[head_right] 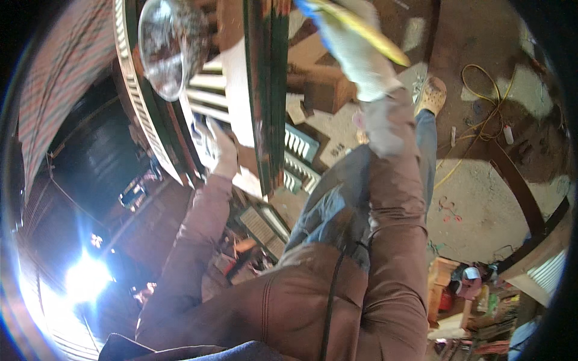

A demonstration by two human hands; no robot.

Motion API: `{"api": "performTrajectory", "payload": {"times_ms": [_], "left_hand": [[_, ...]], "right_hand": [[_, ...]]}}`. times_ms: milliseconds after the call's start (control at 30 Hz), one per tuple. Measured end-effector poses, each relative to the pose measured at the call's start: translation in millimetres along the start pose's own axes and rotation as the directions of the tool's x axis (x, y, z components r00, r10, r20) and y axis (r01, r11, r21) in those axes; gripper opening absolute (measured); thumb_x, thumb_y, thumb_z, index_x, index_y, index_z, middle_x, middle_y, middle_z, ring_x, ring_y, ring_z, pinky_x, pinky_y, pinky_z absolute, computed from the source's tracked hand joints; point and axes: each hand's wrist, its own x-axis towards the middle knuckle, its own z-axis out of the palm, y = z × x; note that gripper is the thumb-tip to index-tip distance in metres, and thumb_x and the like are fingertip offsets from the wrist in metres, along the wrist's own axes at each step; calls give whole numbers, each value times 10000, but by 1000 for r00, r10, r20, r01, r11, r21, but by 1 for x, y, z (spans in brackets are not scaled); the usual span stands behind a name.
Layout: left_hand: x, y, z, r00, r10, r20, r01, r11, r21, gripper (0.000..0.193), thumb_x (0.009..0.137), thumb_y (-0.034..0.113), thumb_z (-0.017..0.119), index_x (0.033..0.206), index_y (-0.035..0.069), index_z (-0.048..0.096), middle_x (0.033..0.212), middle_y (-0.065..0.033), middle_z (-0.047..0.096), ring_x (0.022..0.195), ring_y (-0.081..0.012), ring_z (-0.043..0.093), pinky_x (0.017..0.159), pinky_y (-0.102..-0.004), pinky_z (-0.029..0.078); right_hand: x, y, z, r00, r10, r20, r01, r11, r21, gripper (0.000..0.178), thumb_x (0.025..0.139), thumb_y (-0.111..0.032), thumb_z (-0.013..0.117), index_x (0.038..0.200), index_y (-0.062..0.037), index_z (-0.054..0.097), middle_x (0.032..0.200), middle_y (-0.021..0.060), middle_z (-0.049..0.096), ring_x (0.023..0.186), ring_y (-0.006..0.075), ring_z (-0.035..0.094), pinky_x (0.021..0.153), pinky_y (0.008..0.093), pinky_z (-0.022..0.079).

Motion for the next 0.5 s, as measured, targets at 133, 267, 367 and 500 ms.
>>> {"api": "performTrajectory", "payload": {"times_ms": [133,267,367,500], "left_hand": [[7,-7,13,995,24,-98,-42,983,-179,643,1017,476,365,1518,75,319,1496,-267,328,1349,-428,341,1117,-534,267],[11,-16,20,990,98,-105,-117,974,-193,680,1007,500,369,1534,83,269,1502,-305,278,1345,-481,306,1112,-584,236],[11,-18,21,985,127,-115,-144,977,-155,704,1006,525,367,1530,64,272,1498,-319,288,1358,-493,289,1115,-603,220],[16,-33,21,954,282,-102,-297,932,-208,745,994,569,391,1549,88,264,1520,-337,267,1400,-507,236,1147,-605,174]], "right_hand": [[-70,-34,-52,901,313,-300,-326,945,4,377,977,-168,652,1300,20,603,1279,119,638,1135,163,622,964,296,510],[-117,-86,-57,847,324,-421,-426,888,-174,345,1000,-178,610,1279,25,617,1226,98,657,1012,150,655,837,273,547],[-154,-110,-51,806,439,-396,-566,766,-304,337,1015,-176,584,1281,28,614,1217,92,641,914,127,640,780,268,543],[-197,-121,-23,887,395,-240,-462,768,-444,305,994,-146,606,1238,34,640,1101,47,660,918,110,632,767,268,546]]}}
